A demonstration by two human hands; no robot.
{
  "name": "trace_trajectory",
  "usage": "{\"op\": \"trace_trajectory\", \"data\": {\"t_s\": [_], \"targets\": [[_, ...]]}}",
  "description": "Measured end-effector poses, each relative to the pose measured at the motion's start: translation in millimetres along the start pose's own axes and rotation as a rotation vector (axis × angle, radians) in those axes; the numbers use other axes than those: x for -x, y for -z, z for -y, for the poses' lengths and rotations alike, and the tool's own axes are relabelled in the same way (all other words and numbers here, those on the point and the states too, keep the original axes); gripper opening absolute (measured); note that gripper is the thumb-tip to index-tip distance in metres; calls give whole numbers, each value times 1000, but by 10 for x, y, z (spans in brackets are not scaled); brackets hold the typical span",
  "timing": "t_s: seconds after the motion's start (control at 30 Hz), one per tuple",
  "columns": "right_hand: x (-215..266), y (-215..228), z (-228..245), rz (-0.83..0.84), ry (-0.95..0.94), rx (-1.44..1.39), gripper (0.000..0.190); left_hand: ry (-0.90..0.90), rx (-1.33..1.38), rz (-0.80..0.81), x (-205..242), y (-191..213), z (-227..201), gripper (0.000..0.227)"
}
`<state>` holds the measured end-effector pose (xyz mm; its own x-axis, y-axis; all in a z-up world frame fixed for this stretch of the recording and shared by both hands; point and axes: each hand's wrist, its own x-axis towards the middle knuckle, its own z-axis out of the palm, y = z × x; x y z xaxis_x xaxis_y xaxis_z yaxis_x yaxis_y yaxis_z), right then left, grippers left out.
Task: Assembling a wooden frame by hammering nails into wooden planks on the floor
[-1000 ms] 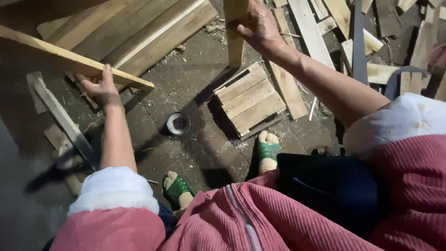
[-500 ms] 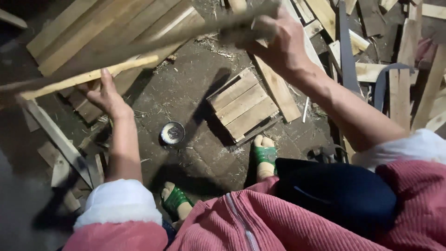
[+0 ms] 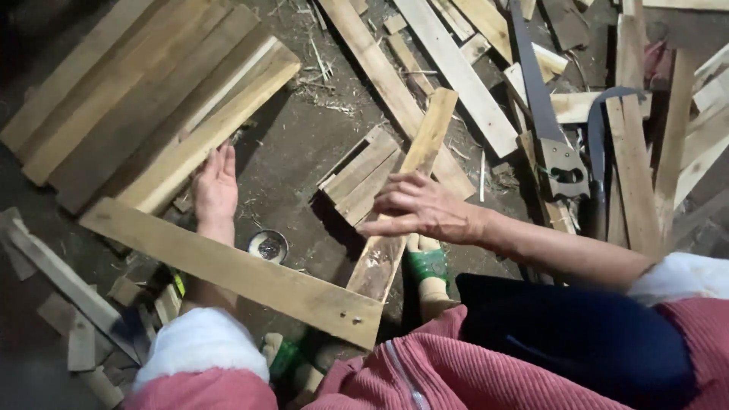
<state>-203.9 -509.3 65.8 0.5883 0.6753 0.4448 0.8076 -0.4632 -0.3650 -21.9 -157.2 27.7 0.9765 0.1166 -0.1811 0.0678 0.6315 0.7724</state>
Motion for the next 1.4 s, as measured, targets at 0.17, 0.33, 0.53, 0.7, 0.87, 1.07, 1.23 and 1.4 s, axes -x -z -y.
{"op": "trace_trajectory", "data": {"t_s": [0.17,0.33,0.53,0.7,0.87,1.07,1.23,1.4], "targets": [[56,-178,101,46,33,122,48,215,130,109,-169,535,429,37],[318,-722,5,46,1,73,46,290,208,108,-368,827,672,29],[413,-1041,44,57,-49,167,40,403,305,67,-467,1332,603,28],[421,-1210,13,32,-71,188,38,544,343,-3,-511,1682,293,40],[371,-1492,14,73,-62,248,31,527,281,-241,-584,1637,-6,68],[-44,-1564,193,283,-106,185,48,382,113,-125,-431,1935,-350,51],[-117,-1865,196,337,-107,143,42,437,-123,-101,-454,2452,-471,95],[-13,-2024,89,515,-44,229,77,282,-213,-149,-789,2982,-149,28]]}}
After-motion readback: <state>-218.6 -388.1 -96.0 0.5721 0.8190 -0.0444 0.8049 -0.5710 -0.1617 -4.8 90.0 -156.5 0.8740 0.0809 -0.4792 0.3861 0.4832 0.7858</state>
